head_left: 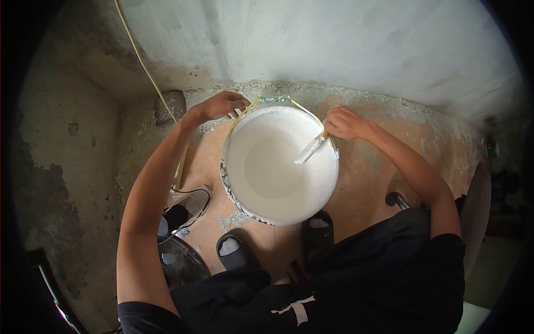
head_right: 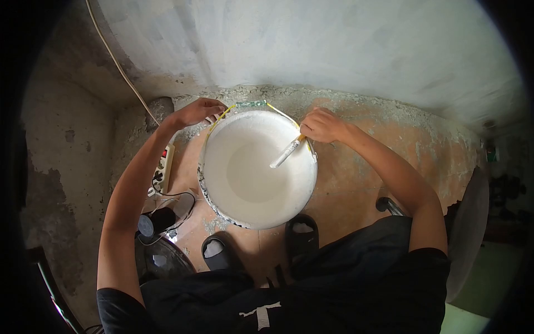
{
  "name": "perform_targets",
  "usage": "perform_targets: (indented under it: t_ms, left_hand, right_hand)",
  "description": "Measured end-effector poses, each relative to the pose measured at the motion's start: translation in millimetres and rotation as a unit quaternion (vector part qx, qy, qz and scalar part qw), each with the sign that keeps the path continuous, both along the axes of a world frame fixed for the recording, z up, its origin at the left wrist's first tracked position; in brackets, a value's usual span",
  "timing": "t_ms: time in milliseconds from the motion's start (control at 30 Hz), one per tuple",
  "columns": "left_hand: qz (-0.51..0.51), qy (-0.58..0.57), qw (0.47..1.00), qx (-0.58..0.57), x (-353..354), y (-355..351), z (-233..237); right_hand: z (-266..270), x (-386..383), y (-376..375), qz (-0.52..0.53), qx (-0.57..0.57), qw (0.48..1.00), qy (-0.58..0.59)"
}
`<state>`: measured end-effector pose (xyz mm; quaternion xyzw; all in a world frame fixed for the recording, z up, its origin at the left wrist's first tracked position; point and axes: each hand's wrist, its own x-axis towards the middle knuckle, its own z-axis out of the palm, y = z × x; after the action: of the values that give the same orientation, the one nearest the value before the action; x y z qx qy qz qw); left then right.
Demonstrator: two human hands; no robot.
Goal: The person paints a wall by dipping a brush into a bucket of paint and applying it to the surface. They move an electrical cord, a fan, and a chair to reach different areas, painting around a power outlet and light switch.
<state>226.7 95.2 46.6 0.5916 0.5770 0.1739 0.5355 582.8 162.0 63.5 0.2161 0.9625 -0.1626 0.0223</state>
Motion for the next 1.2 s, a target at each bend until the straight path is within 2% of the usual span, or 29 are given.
perform_targets:
  t_ms: [67, 267, 600, 667, 800, 1000, 1200]
  left_hand:
    - [-0.051, 0.019, 0.998, -0.026, -1.6, -0.6, 2.4]
    - [-0.088, 0.022, 0.996, -0.001, -2.2, -4.3, 1.8]
    - [-0.082, 0.026, 0.996, 0.011, 1.4, -7.3, -10.7]
    - [-0.037, -0.027, 0.999, 0.005, 4.7, -12.6, -13.8]
    - [-0.041, -0.018, 0.999, 0.013, 7.5, -14.9, -14.8]
    - [-0.033, -0.002, 0.999, 0.044, 9.6, -18.6, -15.7]
    - [-0.027, -0.04, 0.995, 0.089, 13.0, -28.4, -9.8]
  right_hand:
    - [-0.4, 0.4, 0.5, 0.002, 0.004, 1.0, -0.007]
    - [-6.4, 2.3, 3.5, 0.004, -0.002, 1.0, -0.005]
    - [-4.7, 0.4, 2.1, 0.0, -0.012, 1.0, 0.006]
    - [-5.6, 0.2, 2.6, 0.0, -0.009, 1.0, 0.008]
    - [-1.9, -1.5, 2.0, 0.0, -0.019, 1.0, -0.006]
    - [-2.5, -1.1, 2.1, 0.004, -0.015, 1.0, -0.002]
    - [0.1, -2.6, 2.3, 0.001, -0.011, 1.0, -0.02]
